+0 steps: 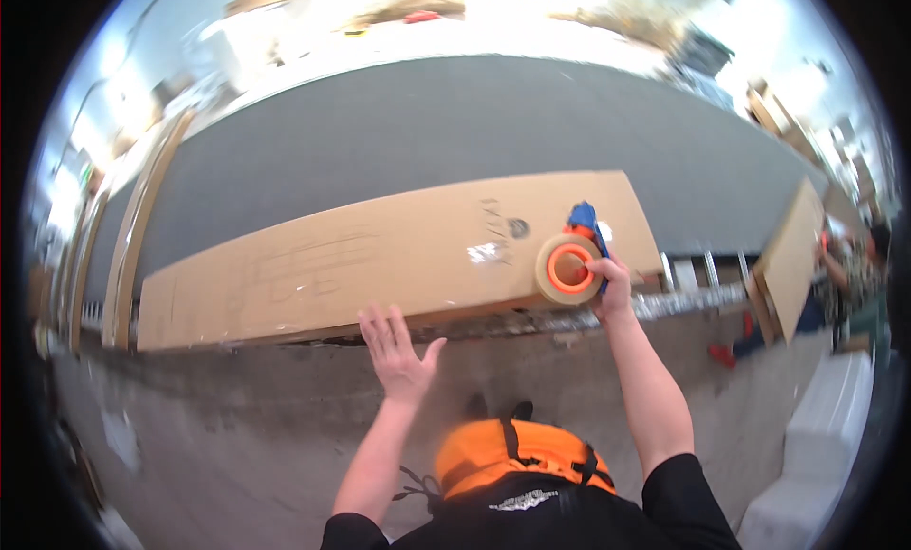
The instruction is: The person applies adhesive tape to a large cardboard box on a conveyor belt, then places white foam panels inside the box before closing and taping it shut.
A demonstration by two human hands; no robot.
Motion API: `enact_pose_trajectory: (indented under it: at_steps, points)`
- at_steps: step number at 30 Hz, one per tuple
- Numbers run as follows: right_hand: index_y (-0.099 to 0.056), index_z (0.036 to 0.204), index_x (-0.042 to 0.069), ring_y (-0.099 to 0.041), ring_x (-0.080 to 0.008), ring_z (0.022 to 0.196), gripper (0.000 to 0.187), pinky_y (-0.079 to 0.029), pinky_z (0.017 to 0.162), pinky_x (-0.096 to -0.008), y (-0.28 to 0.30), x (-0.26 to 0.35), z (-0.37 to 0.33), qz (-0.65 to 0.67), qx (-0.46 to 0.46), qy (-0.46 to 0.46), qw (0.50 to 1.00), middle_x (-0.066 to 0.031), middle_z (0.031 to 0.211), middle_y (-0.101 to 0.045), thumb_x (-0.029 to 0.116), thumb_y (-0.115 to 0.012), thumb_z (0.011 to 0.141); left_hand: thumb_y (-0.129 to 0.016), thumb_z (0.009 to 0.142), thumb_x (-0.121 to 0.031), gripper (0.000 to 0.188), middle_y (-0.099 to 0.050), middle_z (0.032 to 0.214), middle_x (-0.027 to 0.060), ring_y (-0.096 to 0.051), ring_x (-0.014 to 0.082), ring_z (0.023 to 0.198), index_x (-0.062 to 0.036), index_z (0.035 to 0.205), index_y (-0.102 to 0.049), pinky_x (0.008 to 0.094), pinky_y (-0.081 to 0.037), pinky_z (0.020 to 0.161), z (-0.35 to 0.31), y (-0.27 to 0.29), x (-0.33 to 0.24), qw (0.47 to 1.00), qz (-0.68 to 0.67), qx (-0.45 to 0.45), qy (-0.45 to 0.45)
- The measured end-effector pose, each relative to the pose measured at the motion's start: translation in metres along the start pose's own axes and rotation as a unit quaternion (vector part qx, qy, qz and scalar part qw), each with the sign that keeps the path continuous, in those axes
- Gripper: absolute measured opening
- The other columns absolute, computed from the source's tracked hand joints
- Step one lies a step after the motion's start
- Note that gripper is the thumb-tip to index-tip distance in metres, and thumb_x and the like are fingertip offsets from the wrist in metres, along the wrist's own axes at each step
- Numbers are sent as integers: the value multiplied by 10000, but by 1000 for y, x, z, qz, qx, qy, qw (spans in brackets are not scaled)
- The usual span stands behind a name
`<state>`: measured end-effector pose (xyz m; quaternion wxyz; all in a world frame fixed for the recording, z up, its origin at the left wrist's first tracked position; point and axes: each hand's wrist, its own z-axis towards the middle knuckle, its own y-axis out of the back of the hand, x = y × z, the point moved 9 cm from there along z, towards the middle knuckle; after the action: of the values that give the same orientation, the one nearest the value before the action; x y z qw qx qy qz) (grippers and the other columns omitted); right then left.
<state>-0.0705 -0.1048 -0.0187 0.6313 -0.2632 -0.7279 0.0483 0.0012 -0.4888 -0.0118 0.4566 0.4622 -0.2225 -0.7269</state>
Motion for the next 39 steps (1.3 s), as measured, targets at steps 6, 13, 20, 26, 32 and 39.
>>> enact_pose_trajectory:
  at_steps: [6,13,20,26,32,39]
  points:
    - [-538,1253,-58,-665,-211,763,567,-580,688,-325,95,-9,-96,108,-63,-3,992,-131,976,-664,118,-560,715,-847,662,-342,663,-639,1260,150,-588,382,1182,-57,1225,-644,447,-490,995,51,-19,-22,932,126,136,-312]
    - [-533,1262,-48,-611,-156,679,610,-570,615,-295,143,-20,-173,103,-118,-32,987,-120,954,-650,123,-558,677,-809,677,-409,479,-724,1028,51,-715,248,907,-97,1018,-682,349,-584,701,83,-19,-34,872,132,271,-386]
    - [-554,1244,-48,-599,-134,679,543,-577,638,-293,138,-45,-158,201,-131,-42,970,-83,905,-638,109,-560,724,-826,675,-384,671,-687,1107,180,-685,337,997,-50,1222,-626,392,-585,744,67,-34,-37,878,229,255,-334]
    - [-584,1225,-47,-598,-131,665,498,-586,640,-298,137,-66,-149,208,-136,-63,967,-69,870,-635,75,-536,743,-791,720,-449,793,-615,1235,300,-638,431,1103,13,1321,-559,448,-573,859,57,-45,-15,886,261,244,-296]
    - [-519,1360,-47,-618,-137,645,638,-583,643,-280,144,-72,-151,203,-112,-79,970,-96,927,-671,39,-542,729,-783,756,-411,775,-592,1261,319,-611,450,1140,48,1330,-534,445,-545,920,55,-50,-11,875,298,276,-265]
    - [-523,1359,-48,-619,-134,659,650,-577,641,-273,158,-68,-153,199,-135,-90,967,-94,958,-671,39,-533,715,-834,705,-278,799,-561,1307,283,-573,407,1192,39,1358,-498,414,-514,968,59,-49,4,861,303,344,-219]
